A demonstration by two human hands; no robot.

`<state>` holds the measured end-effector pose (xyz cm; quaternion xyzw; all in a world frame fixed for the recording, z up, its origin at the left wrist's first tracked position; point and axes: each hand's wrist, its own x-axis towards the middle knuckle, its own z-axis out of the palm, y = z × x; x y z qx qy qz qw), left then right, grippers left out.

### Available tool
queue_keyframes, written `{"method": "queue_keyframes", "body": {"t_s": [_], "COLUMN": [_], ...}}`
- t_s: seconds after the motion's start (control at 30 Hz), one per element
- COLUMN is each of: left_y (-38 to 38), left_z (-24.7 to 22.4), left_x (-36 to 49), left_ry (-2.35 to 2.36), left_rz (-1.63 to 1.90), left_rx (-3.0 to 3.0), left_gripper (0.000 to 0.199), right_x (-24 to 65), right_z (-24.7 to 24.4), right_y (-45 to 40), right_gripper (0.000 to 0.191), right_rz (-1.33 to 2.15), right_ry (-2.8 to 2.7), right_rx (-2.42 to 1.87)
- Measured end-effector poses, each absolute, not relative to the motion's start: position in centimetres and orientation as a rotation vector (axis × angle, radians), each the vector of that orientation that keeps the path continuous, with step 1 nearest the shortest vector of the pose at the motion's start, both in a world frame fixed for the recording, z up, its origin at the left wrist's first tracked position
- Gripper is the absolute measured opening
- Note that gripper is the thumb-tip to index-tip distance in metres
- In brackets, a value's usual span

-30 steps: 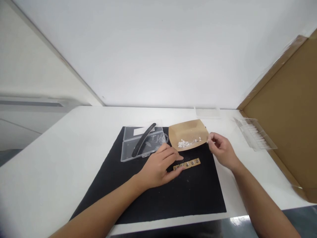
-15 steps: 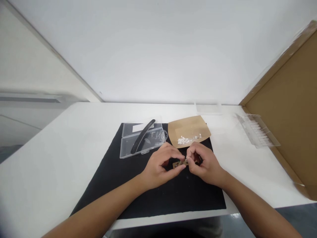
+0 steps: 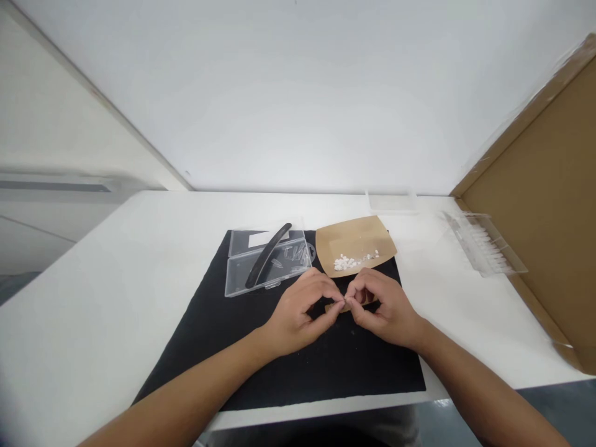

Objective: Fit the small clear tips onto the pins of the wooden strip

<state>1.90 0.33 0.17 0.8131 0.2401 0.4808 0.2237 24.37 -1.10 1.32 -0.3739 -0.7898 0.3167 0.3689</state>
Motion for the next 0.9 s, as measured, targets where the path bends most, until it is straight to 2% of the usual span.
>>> {"method": "queue_keyframes", "body": {"t_s": [0.4,0.9], "left_y": [0.2,-0.1], "left_z": [1.1,2.0], "left_x": [0.8,0.4], "left_ry": [0.702,0.69], "left_rz": [1.218,1.075], "left_rx": [2.804,3.011], "left_gripper": [0.004,0.016], "right_x": [25.5,25.6], "right_z": [1.4,1.4], "right_y": [-0.4,-0.5], "right_gripper": [0.02,0.006], "right_rz": [0.722,0.682], "right_ry": [-2.149,-2.256], "right_rx": [-0.81,-0.873]}}
